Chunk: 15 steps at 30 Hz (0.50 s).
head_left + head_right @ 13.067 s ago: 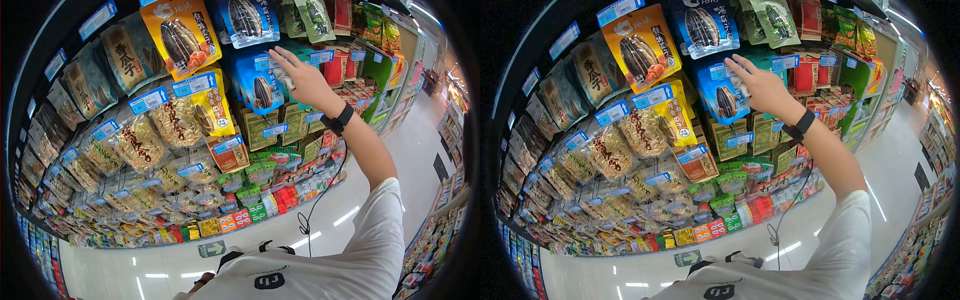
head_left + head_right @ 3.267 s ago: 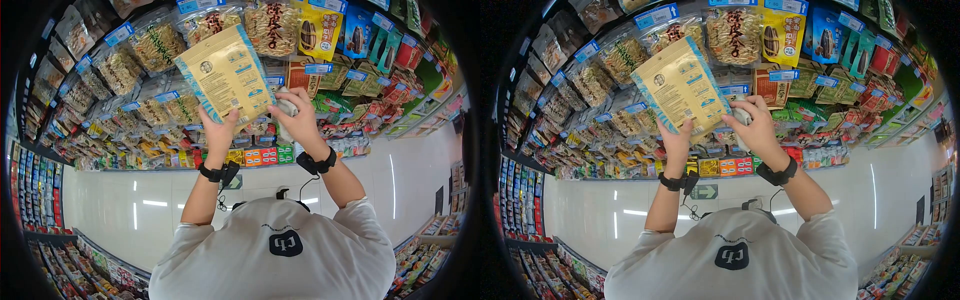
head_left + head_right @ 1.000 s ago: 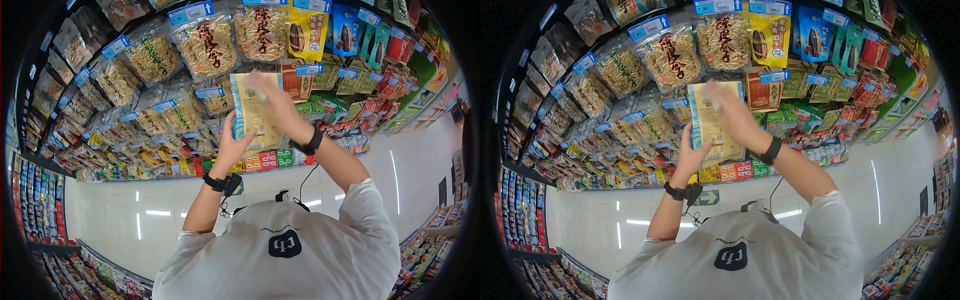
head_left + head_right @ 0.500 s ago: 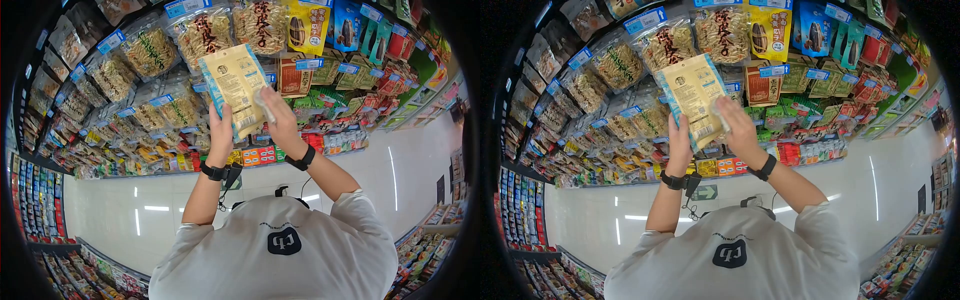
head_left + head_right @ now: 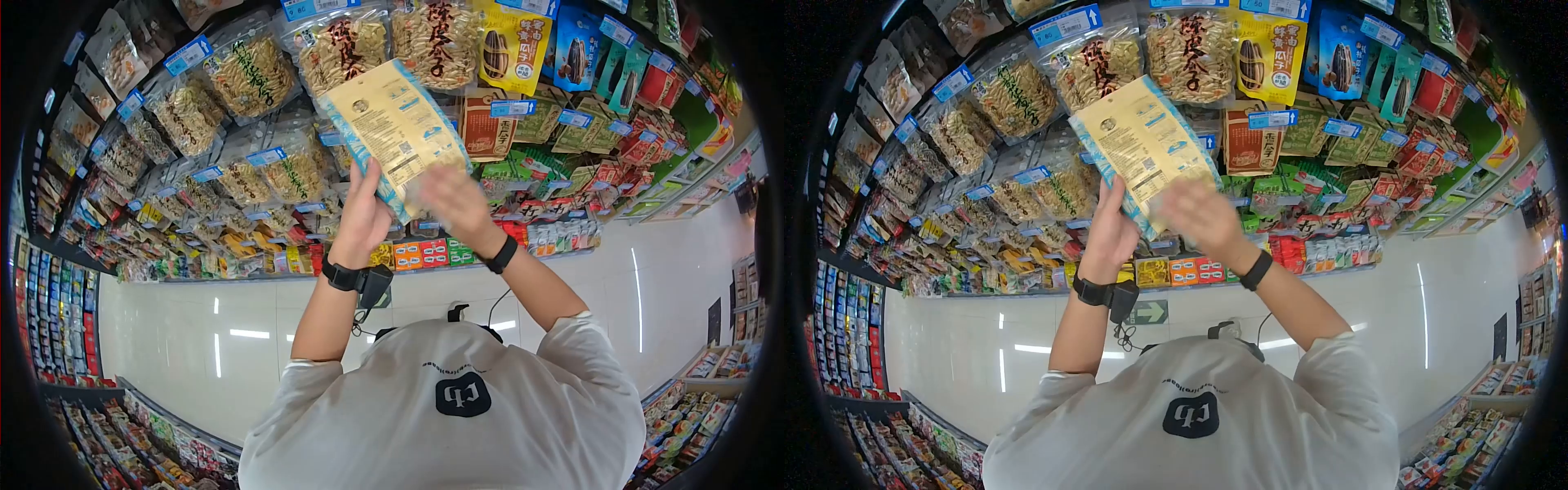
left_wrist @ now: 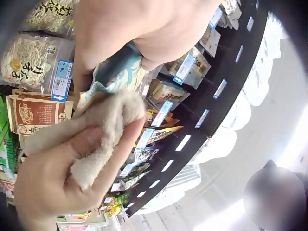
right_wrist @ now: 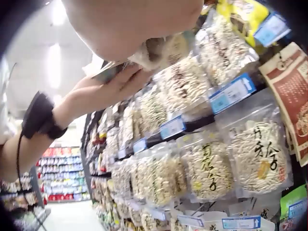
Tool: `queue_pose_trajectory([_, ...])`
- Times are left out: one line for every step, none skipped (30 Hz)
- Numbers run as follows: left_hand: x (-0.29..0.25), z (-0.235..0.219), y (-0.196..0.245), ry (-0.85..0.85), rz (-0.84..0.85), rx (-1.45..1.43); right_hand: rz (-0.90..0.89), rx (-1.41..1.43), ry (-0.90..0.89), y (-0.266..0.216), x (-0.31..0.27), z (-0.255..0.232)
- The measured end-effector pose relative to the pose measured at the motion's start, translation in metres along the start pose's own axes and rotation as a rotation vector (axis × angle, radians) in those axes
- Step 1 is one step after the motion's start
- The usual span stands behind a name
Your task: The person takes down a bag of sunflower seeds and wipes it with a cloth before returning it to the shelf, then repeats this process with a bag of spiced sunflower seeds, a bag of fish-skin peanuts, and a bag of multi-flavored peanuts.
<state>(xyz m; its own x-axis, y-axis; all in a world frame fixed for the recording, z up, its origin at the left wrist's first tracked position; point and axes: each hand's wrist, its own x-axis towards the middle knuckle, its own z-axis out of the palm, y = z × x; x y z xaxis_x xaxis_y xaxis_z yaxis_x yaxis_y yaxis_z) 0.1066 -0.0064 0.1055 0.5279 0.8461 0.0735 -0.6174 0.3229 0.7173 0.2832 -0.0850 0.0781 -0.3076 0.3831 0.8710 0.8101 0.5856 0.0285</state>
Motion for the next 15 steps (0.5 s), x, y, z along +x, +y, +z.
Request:
queue_pose_trajectory([-0.003, 0.002, 0.004, -0.013, -0.023, -0.047, 0.093, -0.072, 0.121, 0.013, -0.004, -0.001])
queue_pose_trajectory([-0.005, 0.003, 0.005, -0.022, -0.045, -0.097, 0.090, -0.070, 0.115, 0.019, -0.001, -0.004])
queue_pose_trajectory([-0.004, 0.001, 0.004, -0.018, -0.042, -0.102, 0.143, -0.114, 0.156, 0.023, 0.000, -0.007])
queue_pose_trajectory([-0.002, -0.001, 0.003, -0.032, -0.030, -0.095, 0.198, -0.158, 0.197, 0.024, 0.002, -0.009])
queue_pose_trajectory([-0.001, -0.002, 0.003, -0.047, -0.017, -0.085, 0.178, -0.134, 0.150, 0.017, 0.002, -0.010])
queue_pose_trajectory([-0.001, -0.001, 0.003, -0.046, -0.013, -0.085, 0.175, -0.131, 0.152, 0.013, 0.003, -0.012])
queue_pose_trajectory([-0.001, 0.001, 0.003, -0.027, 0.012, -0.075, 0.128, -0.069, 0.118, 0.011, 0.005, -0.013])
queue_pose_trajectory([-0.002, 0.002, 0.002, -0.007, 0.037, -0.066, 0.081, -0.007, 0.083, 0.010, 0.007, -0.013])
queue_pose_trajectory([-0.003, 0.005, 0.001, -0.004, 0.041, -0.065, 0.230, 0.015, 0.153, 0.011, 0.011, -0.013])
queue_pose_trajectory([-0.005, 0.009, -0.001, 0.019, 0.082, 0.051, 0.231, 0.019, 0.152, 0.010, 0.016, -0.011])
queue_pose_trajectory([-0.006, 0.012, -0.003, 0.040, 0.119, 0.169, 0.429, 0.138, 0.206, 0.002, 0.036, -0.012])
queue_pose_trajectory([-0.006, 0.013, -0.007, 0.040, 0.113, 0.172, 0.630, 0.255, 0.261, -0.002, 0.046, -0.013])
queue_pose_trajectory([-0.004, 0.012, -0.011, 0.013, 0.170, 0.343, 0.582, 0.278, 0.114, 0.003, 0.039, -0.007])
queue_pose_trajectory([-0.002, 0.013, -0.014, -0.018, 0.231, 0.513, 0.586, 0.273, 0.119, -0.002, 0.040, -0.006])
queue_pose_trajectory([-0.007, 0.023, -0.010, -0.059, 0.250, 0.598, 0.557, 0.207, 0.094, -0.011, 0.046, -0.005])
